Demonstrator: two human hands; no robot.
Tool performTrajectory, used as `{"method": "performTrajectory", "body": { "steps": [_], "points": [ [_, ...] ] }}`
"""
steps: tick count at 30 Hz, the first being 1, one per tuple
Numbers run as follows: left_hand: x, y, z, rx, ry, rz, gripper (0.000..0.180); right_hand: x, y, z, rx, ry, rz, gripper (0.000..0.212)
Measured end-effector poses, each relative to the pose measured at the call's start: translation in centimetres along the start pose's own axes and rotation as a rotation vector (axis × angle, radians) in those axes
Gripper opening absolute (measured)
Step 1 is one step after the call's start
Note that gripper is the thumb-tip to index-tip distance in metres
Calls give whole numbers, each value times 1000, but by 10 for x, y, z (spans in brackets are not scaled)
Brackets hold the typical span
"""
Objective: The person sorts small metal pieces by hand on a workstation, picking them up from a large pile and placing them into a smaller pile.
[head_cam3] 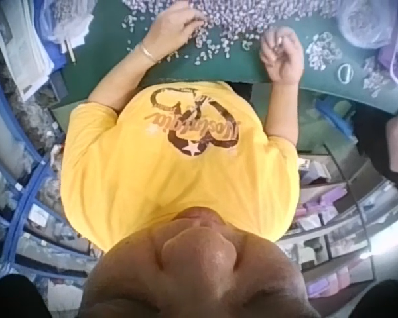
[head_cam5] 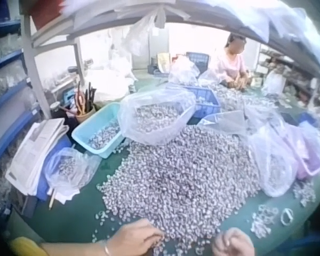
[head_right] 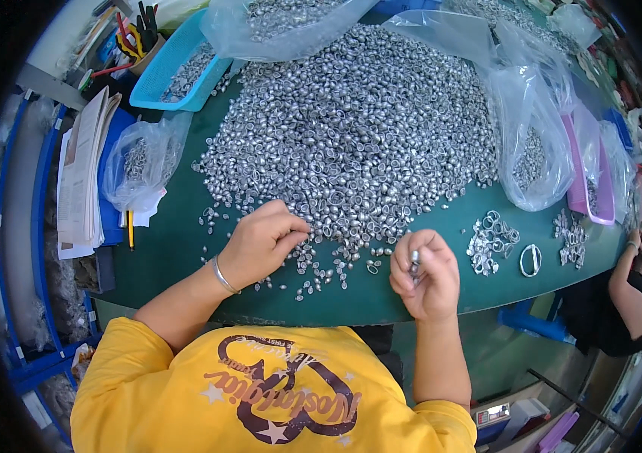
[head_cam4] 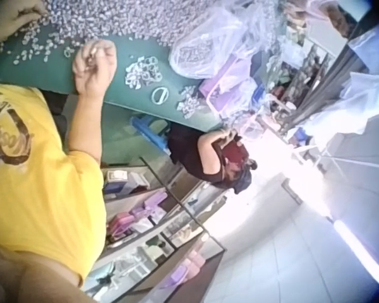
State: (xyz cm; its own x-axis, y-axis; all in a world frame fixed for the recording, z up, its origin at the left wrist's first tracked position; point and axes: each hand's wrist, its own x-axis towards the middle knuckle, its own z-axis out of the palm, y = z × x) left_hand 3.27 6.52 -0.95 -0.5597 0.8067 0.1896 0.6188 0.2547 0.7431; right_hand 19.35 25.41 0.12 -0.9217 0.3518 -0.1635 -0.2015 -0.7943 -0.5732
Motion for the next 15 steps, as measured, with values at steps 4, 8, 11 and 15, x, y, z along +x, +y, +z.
{"method": "performTrajectory", "body": {
  "steps": [4,8,11,15],
  "points": [
    [0,0,17,147,-65,131,8,10,14,0,-997,200,14,10],
    [0,-1,21,71,-22,125,9,25,39,9,-1841,-11,-549,6],
    [-2,3,7,-263,-95,-201,8,29,42,6,-1851,-23,-610,6],
    [-6,5,-21,-766,-131,-671,4,28,41,6,-1884,-5,-632,8]
  ]
}}
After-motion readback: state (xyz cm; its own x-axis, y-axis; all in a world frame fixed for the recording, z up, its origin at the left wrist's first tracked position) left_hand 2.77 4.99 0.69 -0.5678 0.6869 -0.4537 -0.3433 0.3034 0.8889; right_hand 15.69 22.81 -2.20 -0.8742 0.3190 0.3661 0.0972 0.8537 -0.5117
